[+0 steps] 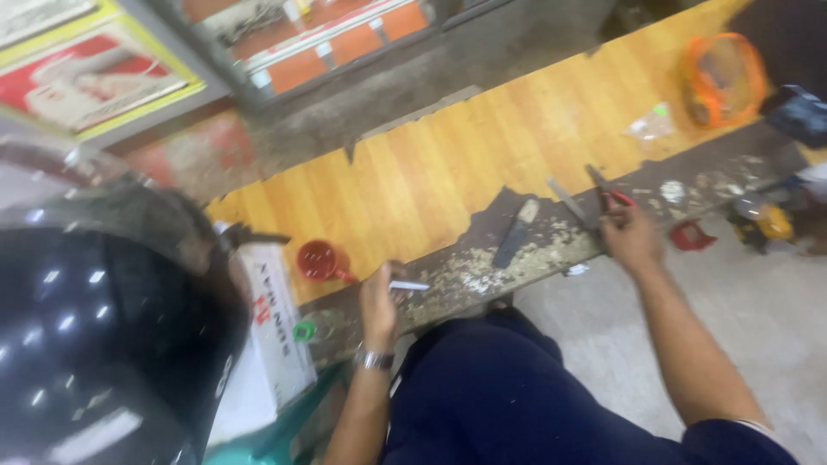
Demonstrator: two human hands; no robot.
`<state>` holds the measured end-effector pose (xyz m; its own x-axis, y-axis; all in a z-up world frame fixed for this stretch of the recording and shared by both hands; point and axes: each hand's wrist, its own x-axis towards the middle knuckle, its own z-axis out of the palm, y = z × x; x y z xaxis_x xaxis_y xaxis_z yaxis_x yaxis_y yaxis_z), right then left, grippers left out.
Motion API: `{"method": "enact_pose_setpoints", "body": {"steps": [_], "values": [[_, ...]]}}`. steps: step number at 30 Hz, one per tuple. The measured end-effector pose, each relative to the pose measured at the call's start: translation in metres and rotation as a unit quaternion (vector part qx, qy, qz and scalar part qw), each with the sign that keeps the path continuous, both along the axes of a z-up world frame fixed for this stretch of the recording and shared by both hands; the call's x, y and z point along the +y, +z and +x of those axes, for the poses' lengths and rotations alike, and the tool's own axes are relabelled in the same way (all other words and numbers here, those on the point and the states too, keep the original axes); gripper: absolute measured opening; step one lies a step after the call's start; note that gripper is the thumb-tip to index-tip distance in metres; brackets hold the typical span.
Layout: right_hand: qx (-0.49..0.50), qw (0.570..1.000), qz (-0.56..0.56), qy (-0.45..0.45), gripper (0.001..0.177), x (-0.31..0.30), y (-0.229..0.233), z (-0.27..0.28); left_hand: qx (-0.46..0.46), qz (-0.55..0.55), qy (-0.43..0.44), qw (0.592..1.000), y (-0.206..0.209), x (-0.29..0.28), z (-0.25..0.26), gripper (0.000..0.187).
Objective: The person assembles a lock cylinder by inserting a key into a metal housing, then placing a spring and a small metal pin into the assembly. They use pliers to adjust the components and repeatedly insert and remove the key to test the fit.
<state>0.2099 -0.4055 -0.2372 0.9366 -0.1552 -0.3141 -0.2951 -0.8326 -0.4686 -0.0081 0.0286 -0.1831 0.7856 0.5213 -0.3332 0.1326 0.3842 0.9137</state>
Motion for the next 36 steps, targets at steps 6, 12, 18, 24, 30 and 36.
{"method": "enact_pose_setpoints", "body": {"steps": [6,12,18,24,30,36], "values": [[0.036,0.988,-0.150,0.031,0.054,0.004,0.035,0.028,-0.034,-0.102,-0.032,0.994,0.032,-0.018,0.028,0.035],[0.096,0.983,-0.142,0.073,0.046,0.011,0.056,0.044,-0.078,-0.096,-0.068,0.990,0.021,-0.033,0.038,0.030],[0.160,0.972,-0.140,0.102,0.034,0.015,0.069,0.053,-0.035,-0.351,-0.009,0.936,0.037,-0.043,0.046,0.030],[0.122,0.985,-0.104,0.065,0.047,0.016,0.101,0.041,-0.076,-0.396,-0.018,0.915,0.045,-0.047,0.041,0.034],[0.161,0.983,0.064,0.052,0.037,0.044,0.190,0.002,-0.066,-0.389,-0.005,0.919,0.055,-0.049,0.041,0.032],[0.146,0.922,-0.050,0.356,0.036,0.095,0.229,-0.056,-0.056,-0.343,-0.020,0.937,0.071,-0.055,0.041,0.029]]}}
